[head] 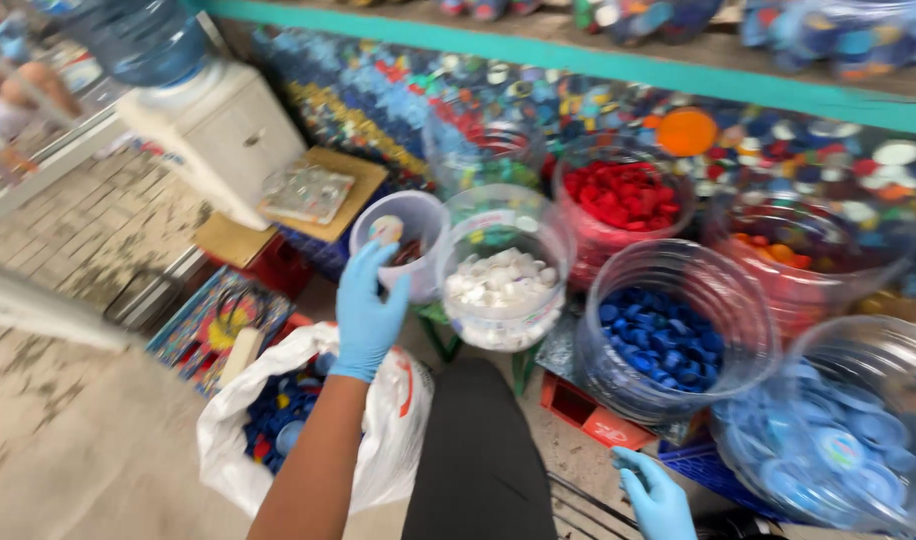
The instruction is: The person sits on the floor and sorts plastic bottle caps by color. They pick caps from a large white sack and place them into clear plastic containers filled with red, blue, white, and orange caps.
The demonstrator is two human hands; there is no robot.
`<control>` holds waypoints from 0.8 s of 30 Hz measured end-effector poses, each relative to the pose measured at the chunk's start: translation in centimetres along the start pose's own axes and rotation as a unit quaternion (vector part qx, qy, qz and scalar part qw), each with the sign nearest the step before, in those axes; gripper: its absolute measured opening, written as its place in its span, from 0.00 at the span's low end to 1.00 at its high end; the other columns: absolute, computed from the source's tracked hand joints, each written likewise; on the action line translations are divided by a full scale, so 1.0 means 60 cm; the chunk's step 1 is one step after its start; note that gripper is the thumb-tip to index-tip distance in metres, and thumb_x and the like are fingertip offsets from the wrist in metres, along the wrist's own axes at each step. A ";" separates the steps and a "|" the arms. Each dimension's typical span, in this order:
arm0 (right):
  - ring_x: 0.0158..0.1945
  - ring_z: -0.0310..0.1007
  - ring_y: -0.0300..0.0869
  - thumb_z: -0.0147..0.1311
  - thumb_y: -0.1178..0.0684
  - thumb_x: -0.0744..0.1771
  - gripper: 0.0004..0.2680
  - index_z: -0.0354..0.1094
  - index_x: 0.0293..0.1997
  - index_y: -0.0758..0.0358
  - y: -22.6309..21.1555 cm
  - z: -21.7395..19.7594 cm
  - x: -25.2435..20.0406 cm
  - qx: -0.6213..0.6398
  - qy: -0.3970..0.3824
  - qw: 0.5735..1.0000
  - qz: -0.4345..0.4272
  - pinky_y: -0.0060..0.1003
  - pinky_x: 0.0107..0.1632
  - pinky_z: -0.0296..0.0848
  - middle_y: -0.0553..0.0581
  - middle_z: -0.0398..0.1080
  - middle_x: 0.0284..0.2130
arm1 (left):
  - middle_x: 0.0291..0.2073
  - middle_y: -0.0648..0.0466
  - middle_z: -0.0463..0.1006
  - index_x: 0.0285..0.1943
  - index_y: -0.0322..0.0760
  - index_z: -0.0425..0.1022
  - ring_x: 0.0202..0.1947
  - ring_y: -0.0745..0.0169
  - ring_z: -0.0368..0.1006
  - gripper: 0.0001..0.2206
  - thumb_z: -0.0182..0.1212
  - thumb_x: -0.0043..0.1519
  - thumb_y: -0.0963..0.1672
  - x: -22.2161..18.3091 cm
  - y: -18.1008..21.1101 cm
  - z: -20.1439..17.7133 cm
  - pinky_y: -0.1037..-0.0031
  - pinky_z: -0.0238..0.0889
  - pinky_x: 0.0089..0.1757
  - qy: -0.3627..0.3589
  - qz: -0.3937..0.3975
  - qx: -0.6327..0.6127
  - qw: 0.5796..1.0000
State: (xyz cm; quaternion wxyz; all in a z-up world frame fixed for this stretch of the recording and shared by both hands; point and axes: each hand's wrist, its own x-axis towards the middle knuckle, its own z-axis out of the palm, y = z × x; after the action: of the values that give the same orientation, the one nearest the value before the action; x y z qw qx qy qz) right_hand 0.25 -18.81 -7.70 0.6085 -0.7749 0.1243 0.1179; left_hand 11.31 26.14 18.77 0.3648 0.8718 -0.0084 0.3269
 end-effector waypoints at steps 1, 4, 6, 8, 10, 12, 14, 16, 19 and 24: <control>0.53 0.82 0.38 0.56 0.63 0.66 0.13 0.78 0.57 0.62 0.022 -0.003 0.009 -0.016 -0.007 0.999 -0.046 0.30 0.57 0.73 0.56 0.83 0.47 | 0.54 0.47 0.77 0.58 0.36 0.76 0.57 0.50 0.73 0.14 0.61 0.62 0.40 -0.029 -0.032 -0.034 0.62 0.63 0.60 0.065 0.034 0.010 0.997; 0.44 0.82 0.40 0.56 0.59 0.68 0.14 0.78 0.60 0.57 -0.004 -0.015 0.000 -0.090 -0.022 0.995 0.027 0.29 0.59 0.71 0.58 0.85 0.45 | 0.51 0.52 0.81 0.59 0.39 0.77 0.50 0.62 0.75 0.14 0.58 0.63 0.42 -0.118 -0.133 -0.126 0.68 0.66 0.56 0.059 -0.223 0.010 0.973; 0.45 0.81 0.40 0.55 0.60 0.68 0.13 0.79 0.59 0.59 -0.011 -0.013 0.001 -0.098 -0.029 0.994 0.031 0.30 0.58 0.71 0.60 0.84 0.44 | 0.49 0.49 0.78 0.56 0.38 0.76 0.48 0.56 0.75 0.14 0.57 0.61 0.41 -0.211 -0.293 -0.153 0.66 0.70 0.47 -0.080 -0.128 0.285 0.947; 0.46 0.79 0.41 0.55 0.61 0.68 0.12 0.79 0.58 0.60 -0.054 0.003 -0.018 -0.102 -0.030 0.994 0.038 0.32 0.57 0.71 0.63 0.84 0.44 | 0.46 0.47 0.76 0.53 0.38 0.75 0.46 0.50 0.75 0.13 0.55 0.60 0.41 -0.276 -0.343 -0.176 0.64 0.73 0.38 -0.232 -0.021 0.521 0.821; 0.45 0.75 0.43 0.54 0.61 0.70 0.12 0.80 0.57 0.62 -0.131 0.026 -0.048 -0.150 0.000 0.981 0.125 0.34 0.58 0.68 0.62 0.83 0.43 | 0.52 0.56 0.84 0.54 0.52 0.81 0.55 0.49 0.77 0.20 0.50 0.54 0.48 -0.305 -0.287 -0.178 0.66 0.64 0.59 -0.155 -0.439 0.171 0.869; 0.45 0.76 0.44 0.53 0.61 0.70 0.11 0.80 0.57 0.63 -0.128 0.036 -0.054 -0.159 0.005 0.980 0.117 0.35 0.59 0.69 0.63 0.83 0.42 | 0.57 0.52 0.79 0.59 0.52 0.78 0.57 0.47 0.75 0.23 0.53 0.53 0.47 -0.352 -0.308 -0.157 0.62 0.64 0.59 -0.176 -0.431 0.160 0.870; 0.45 0.77 0.45 0.53 0.62 0.69 0.11 0.81 0.56 0.64 -0.109 0.031 -0.043 -0.169 0.011 0.980 0.107 0.35 0.59 0.71 0.65 0.83 0.40 | 0.61 0.49 0.74 0.65 0.52 0.75 0.59 0.45 0.72 0.27 0.55 0.52 0.46 -0.375 -0.295 -0.135 0.59 0.64 0.58 -0.196 -0.424 0.147 0.872; 0.55 0.79 0.45 0.52 0.59 0.70 0.14 0.76 0.63 0.60 -0.070 0.013 -0.022 -0.210 -0.044 0.967 0.141 0.35 0.63 0.67 0.66 0.82 0.51 | 0.64 0.57 0.70 0.69 0.56 0.70 0.61 0.52 0.70 0.27 0.60 0.57 0.50 -0.373 -0.250 -0.118 0.55 0.71 0.48 -0.218 -0.413 0.164 0.869; 0.57 0.77 0.40 0.53 0.59 0.70 0.12 0.80 0.58 0.57 -0.082 0.018 -0.043 -0.241 -0.018 0.962 0.126 0.33 0.67 0.66 0.62 0.84 0.47 | 0.54 0.53 0.75 0.64 0.52 0.72 0.52 0.45 0.73 0.21 0.62 0.61 0.49 -0.396 -0.285 -0.079 0.54 0.69 0.46 -0.268 -0.354 0.243 0.862; 0.50 0.81 0.51 0.50 0.62 0.70 0.13 0.77 0.61 0.62 0.115 -0.040 0.030 -0.198 -0.042 0.974 0.102 0.38 0.60 0.73 0.67 0.82 0.48 | 0.34 0.58 0.78 0.41 0.51 0.76 0.36 0.52 0.73 0.04 0.60 0.64 0.48 -0.407 -0.305 -0.064 0.58 0.63 0.38 -0.226 -0.315 0.266 0.883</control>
State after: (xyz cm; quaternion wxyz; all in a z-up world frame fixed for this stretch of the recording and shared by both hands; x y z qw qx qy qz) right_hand -0.31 -22.80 -14.04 0.4324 -0.8575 0.1512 0.2344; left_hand -5.41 36.56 -4.86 0.1912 0.9430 0.2715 -0.0216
